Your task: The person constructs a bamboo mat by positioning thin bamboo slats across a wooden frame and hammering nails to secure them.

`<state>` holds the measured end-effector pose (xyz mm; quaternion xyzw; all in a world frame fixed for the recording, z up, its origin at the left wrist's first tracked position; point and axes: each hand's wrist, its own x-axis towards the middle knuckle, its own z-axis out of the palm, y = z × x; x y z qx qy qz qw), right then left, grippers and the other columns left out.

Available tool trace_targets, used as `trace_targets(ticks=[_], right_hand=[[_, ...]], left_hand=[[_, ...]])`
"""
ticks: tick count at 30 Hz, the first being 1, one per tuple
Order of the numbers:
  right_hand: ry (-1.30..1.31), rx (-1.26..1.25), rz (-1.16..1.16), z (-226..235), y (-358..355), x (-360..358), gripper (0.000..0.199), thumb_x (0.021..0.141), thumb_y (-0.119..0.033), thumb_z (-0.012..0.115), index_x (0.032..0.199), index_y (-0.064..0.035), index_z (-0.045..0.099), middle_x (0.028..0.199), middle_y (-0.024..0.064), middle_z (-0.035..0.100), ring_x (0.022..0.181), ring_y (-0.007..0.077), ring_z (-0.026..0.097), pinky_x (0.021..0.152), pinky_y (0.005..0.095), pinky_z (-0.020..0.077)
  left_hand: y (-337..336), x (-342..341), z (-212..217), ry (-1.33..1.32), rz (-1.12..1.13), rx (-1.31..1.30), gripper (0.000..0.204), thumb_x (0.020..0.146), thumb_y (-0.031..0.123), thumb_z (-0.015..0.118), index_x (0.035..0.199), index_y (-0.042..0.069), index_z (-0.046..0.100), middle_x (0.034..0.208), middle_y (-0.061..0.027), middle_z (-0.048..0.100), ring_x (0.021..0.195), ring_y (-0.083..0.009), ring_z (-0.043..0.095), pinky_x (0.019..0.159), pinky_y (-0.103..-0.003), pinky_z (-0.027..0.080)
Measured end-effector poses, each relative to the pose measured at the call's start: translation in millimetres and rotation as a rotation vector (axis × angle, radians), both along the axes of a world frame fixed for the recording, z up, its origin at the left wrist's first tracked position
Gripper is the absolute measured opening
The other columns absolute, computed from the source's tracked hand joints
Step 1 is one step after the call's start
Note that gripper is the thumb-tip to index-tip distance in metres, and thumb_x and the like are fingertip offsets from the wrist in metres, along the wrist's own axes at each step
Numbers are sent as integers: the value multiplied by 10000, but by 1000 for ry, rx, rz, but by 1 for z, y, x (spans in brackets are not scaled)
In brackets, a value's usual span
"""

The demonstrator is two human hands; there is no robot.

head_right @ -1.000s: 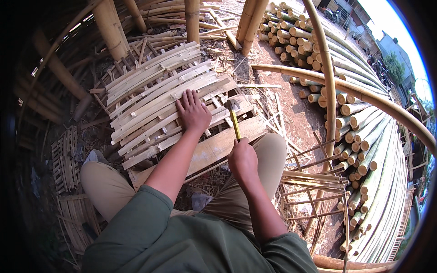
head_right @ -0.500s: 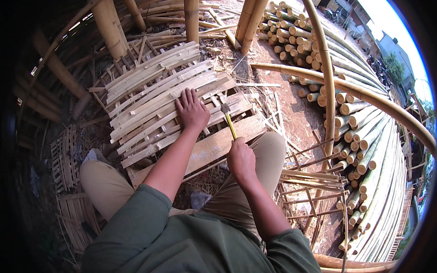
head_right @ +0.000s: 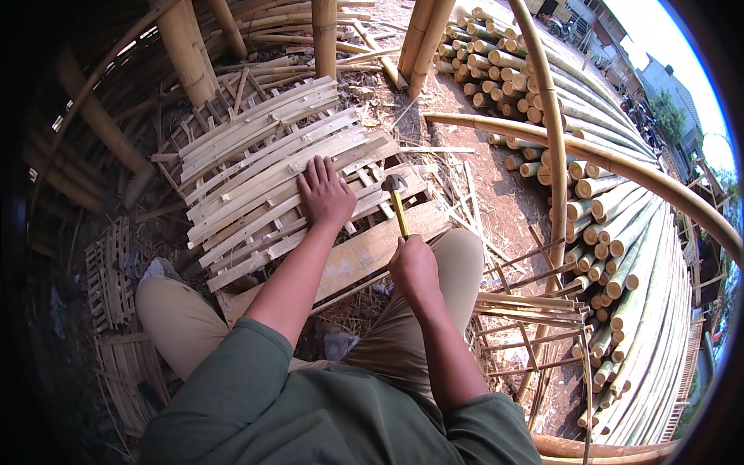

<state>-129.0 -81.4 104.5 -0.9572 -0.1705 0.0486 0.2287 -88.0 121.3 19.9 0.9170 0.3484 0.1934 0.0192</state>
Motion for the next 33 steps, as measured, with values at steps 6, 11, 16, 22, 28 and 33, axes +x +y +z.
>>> trace_targets(ticks=[6, 11, 16, 22, 28, 33], right_hand=[[-167, 138, -100, 89, 20, -13, 281, 992, -190, 463, 880, 62, 518, 723, 294, 610, 685, 476, 600, 610, 553, 456], [-43, -78, 74, -36, 3, 13, 274, 983, -191, 476, 915, 70, 525, 709, 300, 609, 695, 470, 613, 633, 551, 477], [17, 50, -54, -3, 14, 5, 302, 973, -208, 486, 902, 81, 538, 754, 302, 624, 736, 472, 622, 688, 550, 483], [-21, 13, -9, -10, 5, 5, 319, 972, -227, 491, 889, 77, 546, 733, 303, 617, 738, 476, 616, 679, 550, 480], [-117, 132, -78, 60, 7, 5, 315, 985, -227, 483, 898, 68, 553, 738, 302, 614, 721, 482, 602, 647, 541, 456], [-247, 355, -183, 97, 22, -4, 294, 998, -225, 468, 878, 38, 518, 740, 299, 613, 724, 471, 612, 598, 524, 451]], left_hand=[[4, -2, 0, 15, 5, -14, 610, 925, 306, 386, 1473, 47, 325, 1551, -114, 293, 1449, -258, 217, 1172, -489, 119], [4, 4, -6, -79, -15, -25, 611, 927, 300, 388, 1476, 41, 317, 1557, -120, 281, 1455, -257, 204, 1178, -489, 102], [3, 1, -4, -18, -9, -16, 610, 929, 294, 382, 1475, 31, 315, 1559, -135, 275, 1456, -261, 206, 1181, -485, 95], [2, 0, -1, -27, -2, -17, 605, 926, 294, 390, 1469, 35, 329, 1548, -137, 298, 1453, -261, 215, 1180, -480, 103], [1, -1, 0, -4, -2, -31, 599, 929, 293, 394, 1468, 40, 331, 1548, -132, 297, 1452, -257, 213, 1176, -481, 110], [6, -2, -2, -12, 6, -39, 602, 925, 291, 400, 1468, 41, 329, 1552, -126, 289, 1455, -257, 204, 1175, -487, 110]])
